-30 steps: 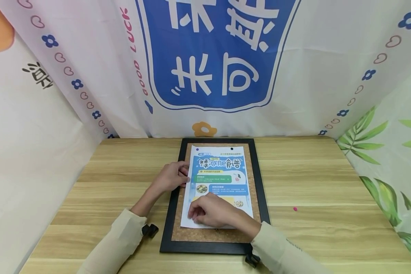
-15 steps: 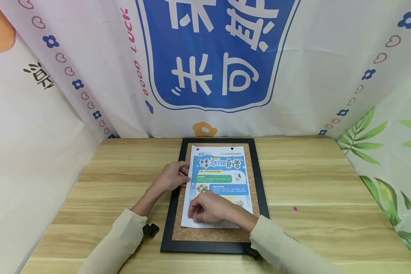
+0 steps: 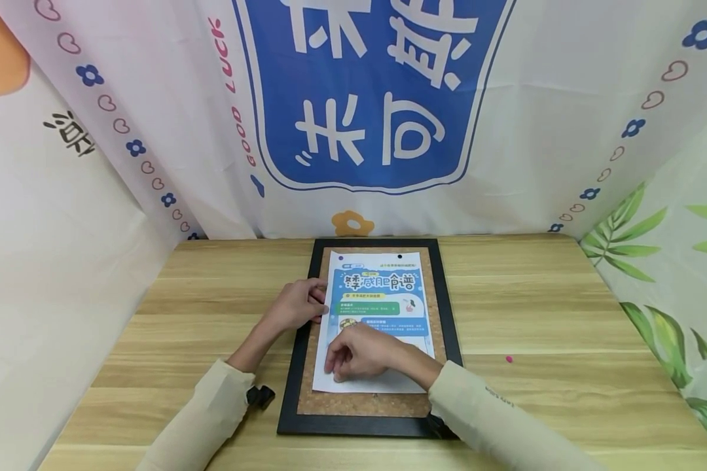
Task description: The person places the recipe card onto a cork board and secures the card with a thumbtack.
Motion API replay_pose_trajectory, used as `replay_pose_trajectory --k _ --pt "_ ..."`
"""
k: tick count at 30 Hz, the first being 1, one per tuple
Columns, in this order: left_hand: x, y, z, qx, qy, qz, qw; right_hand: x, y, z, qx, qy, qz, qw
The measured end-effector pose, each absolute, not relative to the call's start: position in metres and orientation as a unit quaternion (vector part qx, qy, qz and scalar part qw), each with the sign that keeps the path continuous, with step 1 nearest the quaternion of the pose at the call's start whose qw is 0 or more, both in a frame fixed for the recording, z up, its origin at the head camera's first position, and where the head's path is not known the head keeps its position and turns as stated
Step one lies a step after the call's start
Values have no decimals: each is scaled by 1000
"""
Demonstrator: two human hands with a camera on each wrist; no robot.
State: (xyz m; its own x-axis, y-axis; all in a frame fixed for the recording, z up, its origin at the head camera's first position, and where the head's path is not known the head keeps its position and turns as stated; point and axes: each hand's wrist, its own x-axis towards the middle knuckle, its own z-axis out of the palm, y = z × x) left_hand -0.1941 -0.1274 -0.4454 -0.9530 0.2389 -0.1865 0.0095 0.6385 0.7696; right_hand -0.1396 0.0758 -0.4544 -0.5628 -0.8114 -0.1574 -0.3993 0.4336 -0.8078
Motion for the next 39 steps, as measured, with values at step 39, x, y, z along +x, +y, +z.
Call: replay_pose_trajectory --k 39 --pt "-195 -125 -448 67 893 422 137 -133 95 -451 -368 837 -324 245"
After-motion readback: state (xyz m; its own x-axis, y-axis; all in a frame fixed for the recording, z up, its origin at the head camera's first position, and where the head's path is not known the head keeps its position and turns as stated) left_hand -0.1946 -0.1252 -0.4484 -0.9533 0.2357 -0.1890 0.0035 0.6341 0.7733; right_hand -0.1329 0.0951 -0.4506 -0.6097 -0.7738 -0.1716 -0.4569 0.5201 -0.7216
